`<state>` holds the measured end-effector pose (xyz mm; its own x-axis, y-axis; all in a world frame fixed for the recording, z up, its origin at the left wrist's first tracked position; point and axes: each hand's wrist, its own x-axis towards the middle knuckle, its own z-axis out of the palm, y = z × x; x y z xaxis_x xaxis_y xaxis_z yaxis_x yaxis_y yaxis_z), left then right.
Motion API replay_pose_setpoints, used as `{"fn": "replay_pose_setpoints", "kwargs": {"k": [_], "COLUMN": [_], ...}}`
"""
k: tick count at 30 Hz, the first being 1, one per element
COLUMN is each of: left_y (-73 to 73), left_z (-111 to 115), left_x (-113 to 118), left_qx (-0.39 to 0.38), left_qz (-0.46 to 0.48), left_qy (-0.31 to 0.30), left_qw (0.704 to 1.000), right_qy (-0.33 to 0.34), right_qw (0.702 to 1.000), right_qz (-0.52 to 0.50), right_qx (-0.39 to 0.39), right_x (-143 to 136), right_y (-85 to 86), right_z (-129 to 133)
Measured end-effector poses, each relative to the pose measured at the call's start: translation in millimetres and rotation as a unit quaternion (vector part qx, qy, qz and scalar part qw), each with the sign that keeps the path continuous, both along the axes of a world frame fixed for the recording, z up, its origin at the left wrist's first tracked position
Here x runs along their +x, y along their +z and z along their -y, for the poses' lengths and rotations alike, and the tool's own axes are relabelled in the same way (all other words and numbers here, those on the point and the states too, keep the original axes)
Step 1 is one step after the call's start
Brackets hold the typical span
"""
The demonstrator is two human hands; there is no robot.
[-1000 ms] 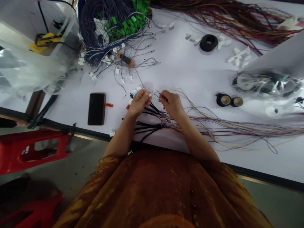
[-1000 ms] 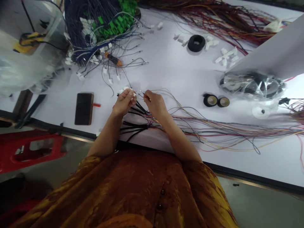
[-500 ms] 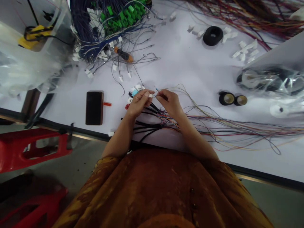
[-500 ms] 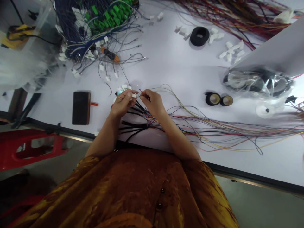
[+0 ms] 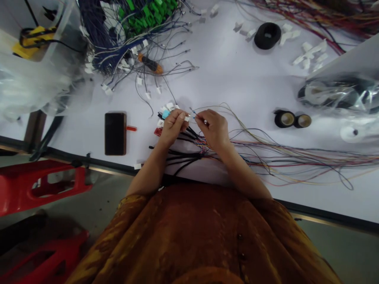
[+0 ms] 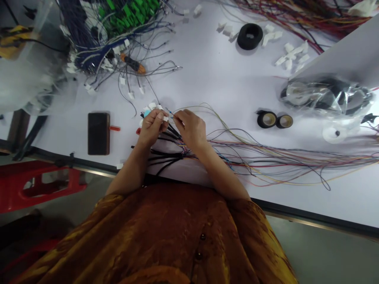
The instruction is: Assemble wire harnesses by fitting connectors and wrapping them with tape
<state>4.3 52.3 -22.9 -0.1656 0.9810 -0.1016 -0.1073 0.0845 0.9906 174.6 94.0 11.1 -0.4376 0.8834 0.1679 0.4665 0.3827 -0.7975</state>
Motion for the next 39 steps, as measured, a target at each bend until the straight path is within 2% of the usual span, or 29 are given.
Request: {"fn": "replay_pose_setpoints", "kwargs": {"k": [3, 9, 15, 20, 24, 27, 29, 32, 39], "left_y": [-5.1, -8.6, -9.6, -10.4, -9.3, -7.9, -6.7, -5.2, -7.8], "left_z": [-1.4, -4.7, -2.1, -1.3, -1.6, -0.6, 0.5, 1.4, -0.3], "left_x": [-1.8, -3.2, -0.5, 1.4, 0.8, 0.8, 2.1, 5.2, 4.7], "left_qx": [-0.001, 0.025, 0.013, 0.011, 0.009, 0.003, -0.001, 0.006, -0.052], "left_qz": [0.001, 0.029, 0.023, 0.011, 0.006, 0.002, 0.005, -0.004, 0.028], "left_qy": [0.013, 0.012, -0.002, -0.019, -0.022, -0.028, -0.032, -0.026, -0.022], "left_qw": [1.0, 0.999, 1.0, 1.0, 1.0, 1.0, 0.999, 1.0, 0.998], "right_qy": [0.025, 0.04, 0.036, 0.016, 0.013, 0.001, -0.001, -0.005, 0.005], "right_qw": [0.999, 0.999, 0.998, 0.993, 0.995, 0.997, 0.99, 0.957, 0.91], "right_qz": [0.026, 0.007, 0.014, 0.045, 0.023, -0.063, -0.13, -0.2, -0.279], "right_qx": [0.008, 0.024, 0.054, 0.105, 0.1, 0.045, -0.056, -0.208, -0.307], "right_x": [-0.8, 0.9, -4.6, -9.1, -11.3, -11.8, -11.1, -9.2, -8.8], "right_y": [-5.3, -11.5, -14.9, -27.8, -34.7, -35.5, -35.4, -36.2, -41.6], "right_z": [-2.5, -3.7, -0.2, 6.8, 11.1, 8.8, 6.0, 4.1, 3.2]}}
